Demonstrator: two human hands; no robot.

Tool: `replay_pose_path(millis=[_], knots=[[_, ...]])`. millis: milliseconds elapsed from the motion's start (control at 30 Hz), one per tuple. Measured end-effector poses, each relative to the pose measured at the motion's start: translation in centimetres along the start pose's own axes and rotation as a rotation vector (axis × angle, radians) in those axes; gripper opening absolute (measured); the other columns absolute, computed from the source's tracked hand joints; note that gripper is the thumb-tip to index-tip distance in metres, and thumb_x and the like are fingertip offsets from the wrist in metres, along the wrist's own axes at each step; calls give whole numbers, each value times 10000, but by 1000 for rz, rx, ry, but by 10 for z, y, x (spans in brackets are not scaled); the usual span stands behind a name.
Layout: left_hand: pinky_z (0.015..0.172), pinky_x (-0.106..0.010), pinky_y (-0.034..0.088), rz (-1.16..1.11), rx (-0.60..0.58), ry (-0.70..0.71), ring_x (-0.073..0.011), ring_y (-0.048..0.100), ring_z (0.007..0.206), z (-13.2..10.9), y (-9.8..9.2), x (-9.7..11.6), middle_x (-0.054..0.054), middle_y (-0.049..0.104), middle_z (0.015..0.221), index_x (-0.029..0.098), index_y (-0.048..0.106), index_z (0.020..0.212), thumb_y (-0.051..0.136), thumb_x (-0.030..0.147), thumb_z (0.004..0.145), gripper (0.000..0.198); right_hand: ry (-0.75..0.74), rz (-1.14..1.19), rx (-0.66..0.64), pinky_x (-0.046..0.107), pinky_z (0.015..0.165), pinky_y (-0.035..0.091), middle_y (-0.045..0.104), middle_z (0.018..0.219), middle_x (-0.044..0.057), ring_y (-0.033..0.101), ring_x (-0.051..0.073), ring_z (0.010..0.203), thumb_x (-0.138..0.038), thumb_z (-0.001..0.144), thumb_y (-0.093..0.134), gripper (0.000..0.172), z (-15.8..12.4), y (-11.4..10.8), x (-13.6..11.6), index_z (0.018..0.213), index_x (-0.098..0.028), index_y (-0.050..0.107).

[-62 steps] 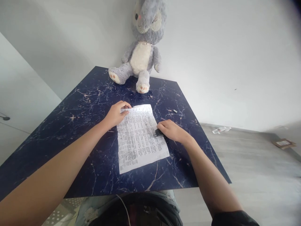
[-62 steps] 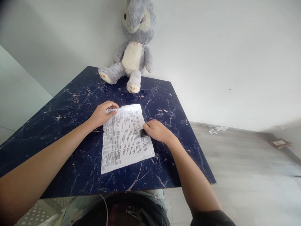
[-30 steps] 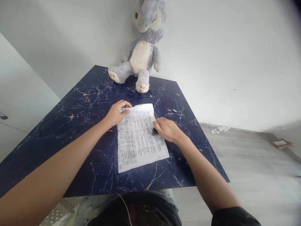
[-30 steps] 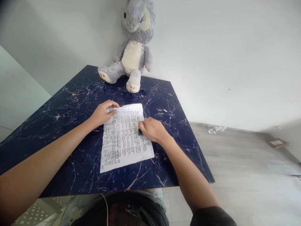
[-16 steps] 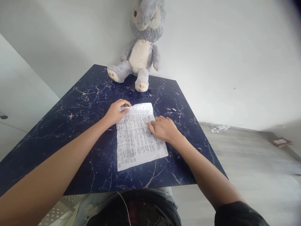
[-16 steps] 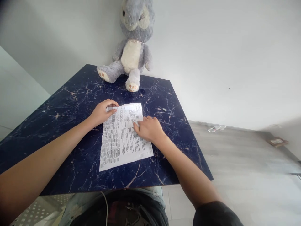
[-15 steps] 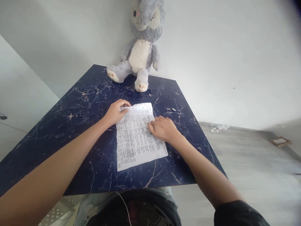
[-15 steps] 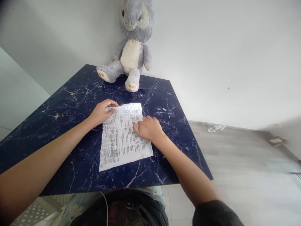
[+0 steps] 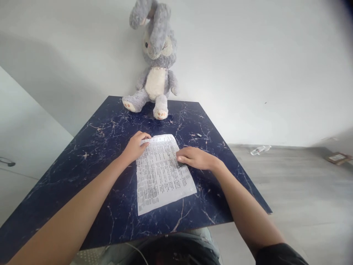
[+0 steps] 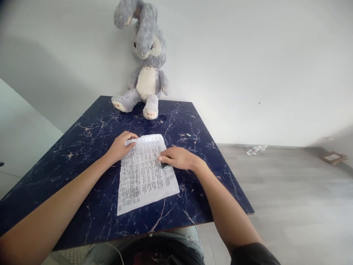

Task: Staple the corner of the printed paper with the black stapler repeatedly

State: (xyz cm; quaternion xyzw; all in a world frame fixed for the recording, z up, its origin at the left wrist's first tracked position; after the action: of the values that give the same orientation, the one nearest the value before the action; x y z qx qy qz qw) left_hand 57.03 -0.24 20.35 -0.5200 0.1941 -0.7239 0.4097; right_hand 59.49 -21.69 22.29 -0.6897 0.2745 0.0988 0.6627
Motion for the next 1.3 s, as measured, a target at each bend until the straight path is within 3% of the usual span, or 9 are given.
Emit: replay_pose_path(millis=[100, 267, 433, 500, 633, 767, 1000, 1133, 1300], knots=[[1044, -454, 446, 70, -45, 13, -243, 582, 1095, 0, 9, -2, -58, 579, 1094, 240, 663, 1112, 594, 157, 895, 242, -144, 164, -89, 341, 808, 455, 671, 996, 57, 597, 202, 876, -579, 921, 637, 396, -10, -9, -3, 1003, -194, 675], [1050, -510, 419, 125, -49, -33, -282, 557, 1118, -1, 14, -10, -80, 585, 1115, 244, 682, 1105, 605, 172, 894, 236, 5, 171, -146, 320, 706, 436, 648, 921, 36, 579, 181, 780, -381, 854, 697, 201, -34, -26, 32, 911, -191, 666], [1038, -506, 423, 93, -51, -71, -279, 588, 1062, 0, 13, -13, -70, 616, 1089, 251, 747, 942, 625, 206, 872, 148, 241, 188, 129, 337, 648, 470, 672, 901, 53, 595, 175, 704, -404, 908, 608, 251, -30, -51, 45, 1017, -180, 634], [1020, -480, 442, 57, -47, -81, -265, 604, 1044, 0, 11, -14, -66, 629, 1083, 250, 752, 918, 590, 223, 893, 166, 291, 221, 190, 332, 613, 476, 687, 915, 74, 607, 173, 682, -385, 928, 566, 265, -7, -37, 30, 1066, -169, 631], [975, -416, 477, -10, 67, -81, -239, 625, 996, 0, -6, -13, -66, 639, 1015, 223, 698, 865, 498, 249, 934, 213, 248, 14, 263, 289, 603, 419, 674, 815, 67, 588, 173, 696, -317, 849, 645, 167, 49, -2, -17, 807, -172, 573], [941, -405, 487, -29, 171, -112, -241, 631, 960, -1, -18, -19, -68, 643, 956, 213, 671, 846, 486, 228, 919, 199, 279, -30, 348, 299, 635, 402, 697, 894, 102, 615, 219, 779, -208, 794, 615, 87, 59, 11, -27, 813, -187, 533], [947, -415, 488, -31, 169, -148, -253, 642, 937, -1, -12, -31, -74, 643, 950, 218, 687, 822, 510, 254, 914, 203, 418, 12, 381, 314, 644, 432, 688, 853, 76, 625, 223, 738, -265, 859, 603, 83, -33, 5, 22, 860, -198, 555], [964, -430, 478, -11, 139, -137, -264, 640, 950, 1, -7, -31, -75, 648, 956, 226, 692, 822, 509, 253, 913, 206, 498, 242, 395, 329, 640, 486, 691, 927, 74, 646, 232, 763, -495, 919, 604, 318, -95, 2, 72, 1039, -201, 599], [953, -425, 482, -36, 126, -174, -258, 648, 932, 1, -8, -34, -68, 654, 962, 231, 703, 832, 517, 276, 913, 207, 487, 189, 784, 423, 852, 558, 653, 1158, 148, 667, 280, 1020, -541, 1025, 326, 451, -132, -51, 138, 1131, -193, 593]])
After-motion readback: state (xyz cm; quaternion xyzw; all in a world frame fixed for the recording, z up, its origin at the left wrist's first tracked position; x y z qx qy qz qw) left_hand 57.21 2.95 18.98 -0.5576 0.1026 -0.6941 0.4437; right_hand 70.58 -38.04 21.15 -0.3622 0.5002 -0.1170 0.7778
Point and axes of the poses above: each hand's wrist, its own z-axis towards the middle knuckle, its own y-axis out of the palm, x = y × z, the point moved 10 cm from there along z, towards the middle knuckle
